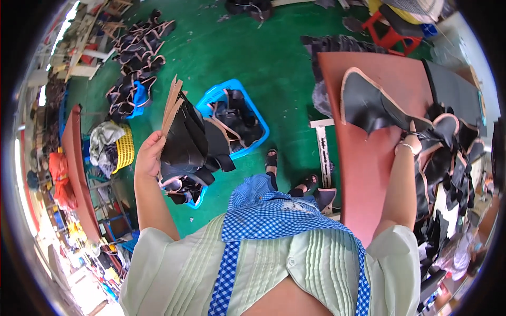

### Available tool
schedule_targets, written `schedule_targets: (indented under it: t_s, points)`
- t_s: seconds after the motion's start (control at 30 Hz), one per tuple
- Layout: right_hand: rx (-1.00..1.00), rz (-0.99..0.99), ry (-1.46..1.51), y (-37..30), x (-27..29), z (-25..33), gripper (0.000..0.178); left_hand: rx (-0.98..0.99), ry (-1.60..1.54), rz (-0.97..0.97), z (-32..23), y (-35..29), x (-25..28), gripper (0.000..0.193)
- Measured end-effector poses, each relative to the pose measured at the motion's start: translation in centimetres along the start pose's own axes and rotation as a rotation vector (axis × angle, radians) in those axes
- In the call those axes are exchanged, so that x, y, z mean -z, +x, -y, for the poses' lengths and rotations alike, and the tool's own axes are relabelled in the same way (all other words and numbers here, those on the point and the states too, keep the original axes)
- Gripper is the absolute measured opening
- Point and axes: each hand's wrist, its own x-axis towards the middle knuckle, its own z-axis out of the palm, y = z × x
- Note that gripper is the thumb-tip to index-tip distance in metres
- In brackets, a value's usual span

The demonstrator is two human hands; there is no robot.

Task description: Trimming excess material from shoe upper components using scissors.

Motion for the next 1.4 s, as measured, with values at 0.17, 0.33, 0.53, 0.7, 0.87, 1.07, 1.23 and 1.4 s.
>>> schedule_targets:
  t_s: [0.17, 0.33, 0.53, 0.7, 0.87, 1.07, 1.23, 1.4]
  points:
    - [-0.258, -0.104, -0.167, 3.9, -0.2, -2.0, 0.027, 0.020, -0.003, -0.198, 3.4, 7.7, 4.6, 0.029]
    - [-0.035, 0.157, 0.208, 1.2, 5.7, -4.1, 0.022, 0.346, 0.341, -0.398, 7.0, 18.4, 2.4, 0.065]
    - [0.046, 0.464, -0.066, -13.6, 8.8, -3.9, 0.012, -0.096, 0.703, -0.272, 10.1, 26.1, -7.0, 0.052]
    - [-0.198, 0.839, 0.254, -25.9, 9.4, -5.9, 0.046, -0.043, 0.648, 0.744, 7.0, 14.1, -30.3, 0.046]
    - [-0.377, 0.882, 0.140, -27.5, 11.5, -9.5, 0.035, 0.201, 0.552, 1.058, 8.3, 7.8, -35.5, 0.045]
    - [-0.437, 0.947, -0.286, -21.2, 15.5, -8.1, 0.048, -0.157, 0.796, 1.001, 7.7, 7.4, -31.7, 0.032]
    - [-0.039, 1.223, -0.887, -18.2, 11.4, -8.2, 0.078, -0.038, 0.728, 1.042, 7.3, 6.8, -30.3, 0.026]
    - [-0.133, 1.303, -0.884, -18.1, 7.2, -6.6, 0.068, 0.019, 0.715, 1.071, 5.6, 5.6, -30.4, 0.024]
